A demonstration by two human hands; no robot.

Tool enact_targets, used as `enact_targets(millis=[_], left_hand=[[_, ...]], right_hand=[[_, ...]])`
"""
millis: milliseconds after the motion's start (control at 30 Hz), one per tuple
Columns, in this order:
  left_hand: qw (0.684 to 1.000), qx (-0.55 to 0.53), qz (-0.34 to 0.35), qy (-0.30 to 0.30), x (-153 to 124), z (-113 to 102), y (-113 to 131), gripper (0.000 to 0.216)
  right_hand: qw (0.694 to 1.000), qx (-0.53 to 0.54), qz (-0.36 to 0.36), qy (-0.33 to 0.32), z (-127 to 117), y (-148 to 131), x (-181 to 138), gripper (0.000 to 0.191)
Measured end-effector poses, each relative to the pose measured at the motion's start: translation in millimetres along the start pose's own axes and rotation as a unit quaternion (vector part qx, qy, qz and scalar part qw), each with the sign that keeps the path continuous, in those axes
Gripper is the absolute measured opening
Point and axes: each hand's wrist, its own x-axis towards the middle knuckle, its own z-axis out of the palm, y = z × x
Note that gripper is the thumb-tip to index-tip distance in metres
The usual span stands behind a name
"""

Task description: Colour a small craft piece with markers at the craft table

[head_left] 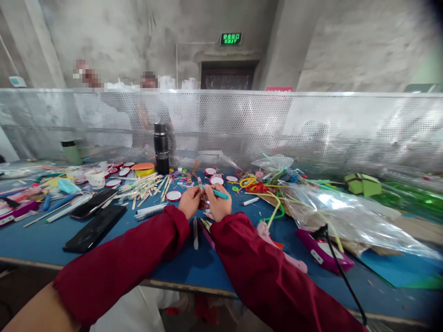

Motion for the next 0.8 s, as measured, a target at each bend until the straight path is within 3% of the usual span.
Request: enact_targets(millis=[167, 533, 800], left_hand=[[1.0, -0.002, 0.001, -0.012, 0.3, 1.3, -1.4, 0.02], [0.999, -0.038, -0.006, 0.004, 1.7, 0.9, -2.3, 0.019], [1.0, -0.01, 0.002, -0.013, 2.3, -0.7, -3.6, 0.021]], right_hand=[[0.999, 0.029, 0.014, 0.024, 0.8, 1.4, 1.4, 0.036], [1.0, 0.01, -0.014, 0.006, 0.0, -3.9, -1.2, 0.037], [1.0, 0.027, 0.011, 0.008, -0.4, -4.1, -1.7, 0.037]])
